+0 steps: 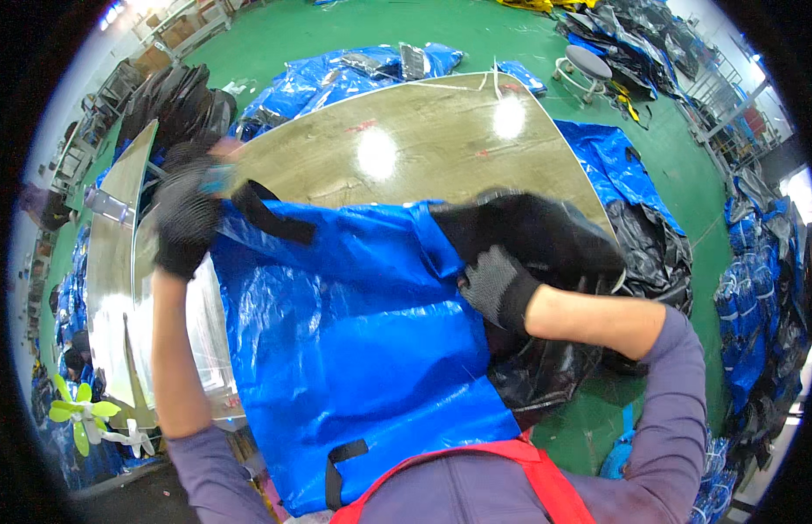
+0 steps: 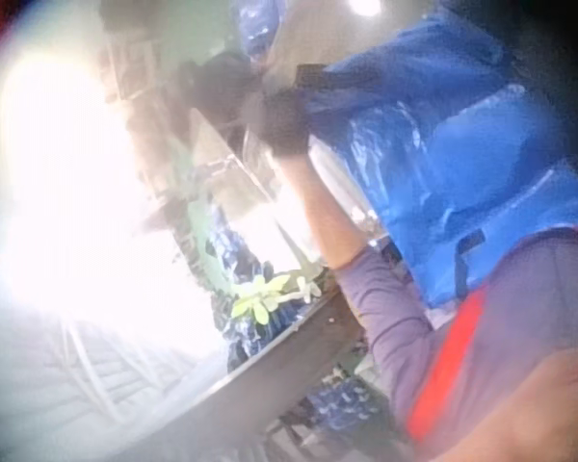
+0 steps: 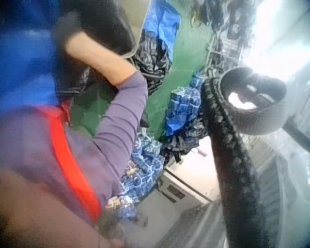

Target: The person folds blue and black tarps on a table, places each folded tarp into a clear plastic bag, and sets the bag aside. The process is repeated for multiple tarps throughout the clip.

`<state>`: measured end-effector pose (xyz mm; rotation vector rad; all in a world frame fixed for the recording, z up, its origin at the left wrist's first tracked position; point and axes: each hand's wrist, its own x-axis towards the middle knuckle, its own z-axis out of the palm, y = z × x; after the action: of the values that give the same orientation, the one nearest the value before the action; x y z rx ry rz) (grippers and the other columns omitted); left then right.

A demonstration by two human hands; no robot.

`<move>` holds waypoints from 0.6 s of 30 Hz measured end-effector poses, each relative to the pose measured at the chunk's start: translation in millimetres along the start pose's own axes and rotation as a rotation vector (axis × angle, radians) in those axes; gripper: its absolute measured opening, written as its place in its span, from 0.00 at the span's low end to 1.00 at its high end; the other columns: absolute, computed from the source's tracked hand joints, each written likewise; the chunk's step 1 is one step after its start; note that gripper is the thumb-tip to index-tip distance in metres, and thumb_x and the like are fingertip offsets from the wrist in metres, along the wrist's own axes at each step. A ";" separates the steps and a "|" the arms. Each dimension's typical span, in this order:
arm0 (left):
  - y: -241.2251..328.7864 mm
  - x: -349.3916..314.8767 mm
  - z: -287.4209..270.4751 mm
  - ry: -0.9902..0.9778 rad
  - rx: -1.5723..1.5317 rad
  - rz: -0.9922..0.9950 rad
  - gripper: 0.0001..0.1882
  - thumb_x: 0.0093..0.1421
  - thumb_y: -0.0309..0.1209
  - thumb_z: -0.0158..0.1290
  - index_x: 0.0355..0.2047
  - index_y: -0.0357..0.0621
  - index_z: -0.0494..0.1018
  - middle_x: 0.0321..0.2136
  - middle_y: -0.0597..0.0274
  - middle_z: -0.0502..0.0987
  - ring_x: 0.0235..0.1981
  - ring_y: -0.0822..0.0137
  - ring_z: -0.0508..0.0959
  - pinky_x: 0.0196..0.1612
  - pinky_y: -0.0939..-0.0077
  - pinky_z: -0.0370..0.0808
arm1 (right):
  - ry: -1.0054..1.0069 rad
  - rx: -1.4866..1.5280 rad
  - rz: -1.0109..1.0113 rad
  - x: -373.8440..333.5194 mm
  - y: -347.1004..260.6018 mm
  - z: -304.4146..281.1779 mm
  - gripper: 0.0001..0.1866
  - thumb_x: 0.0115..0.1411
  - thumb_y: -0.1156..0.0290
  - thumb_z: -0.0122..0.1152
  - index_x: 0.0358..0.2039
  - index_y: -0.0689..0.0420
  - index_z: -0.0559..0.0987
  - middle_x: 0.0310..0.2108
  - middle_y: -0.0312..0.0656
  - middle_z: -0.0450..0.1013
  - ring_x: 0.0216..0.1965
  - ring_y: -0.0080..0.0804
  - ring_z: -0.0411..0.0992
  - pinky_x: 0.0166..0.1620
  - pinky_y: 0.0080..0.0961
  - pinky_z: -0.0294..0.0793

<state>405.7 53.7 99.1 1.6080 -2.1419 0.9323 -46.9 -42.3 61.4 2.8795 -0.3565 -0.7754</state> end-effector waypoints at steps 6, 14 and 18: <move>84.2 -19.6 -12.3 -0.862 0.032 -0.063 0.33 0.58 0.54 0.50 0.61 0.57 0.62 0.54 0.46 0.70 0.57 0.44 0.69 0.53 0.42 0.66 | 0.734 0.059 0.303 -39.7 69.5 2.7 0.42 0.51 0.44 0.60 0.64 0.45 0.61 0.60 0.54 0.61 0.61 0.59 0.58 0.56 0.70 0.53; 118.3 -134.4 11.6 -0.977 0.138 -0.400 0.34 0.58 0.46 0.47 0.65 0.62 0.56 0.67 0.59 0.53 0.68 0.49 0.49 0.63 0.34 0.43 | 0.369 0.038 0.438 -35.4 88.9 102.7 0.48 0.51 0.30 0.49 0.67 0.46 0.56 0.68 0.49 0.48 0.71 0.46 0.40 0.62 0.71 0.30; 140.3 -20.6 11.8 -0.790 -0.209 -0.641 0.30 0.59 0.47 0.47 0.62 0.56 0.62 0.61 0.52 0.63 0.64 0.51 0.59 0.62 0.35 0.46 | 0.246 0.085 0.389 -35.1 90.6 62.6 0.44 0.52 0.31 0.47 0.62 0.47 0.65 0.65 0.47 0.56 0.68 0.48 0.47 0.63 0.70 0.34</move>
<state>282.8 83.7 34.0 2.5753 -1.7723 -0.1584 -125.5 -124.7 41.9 2.7986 -0.8979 -0.3441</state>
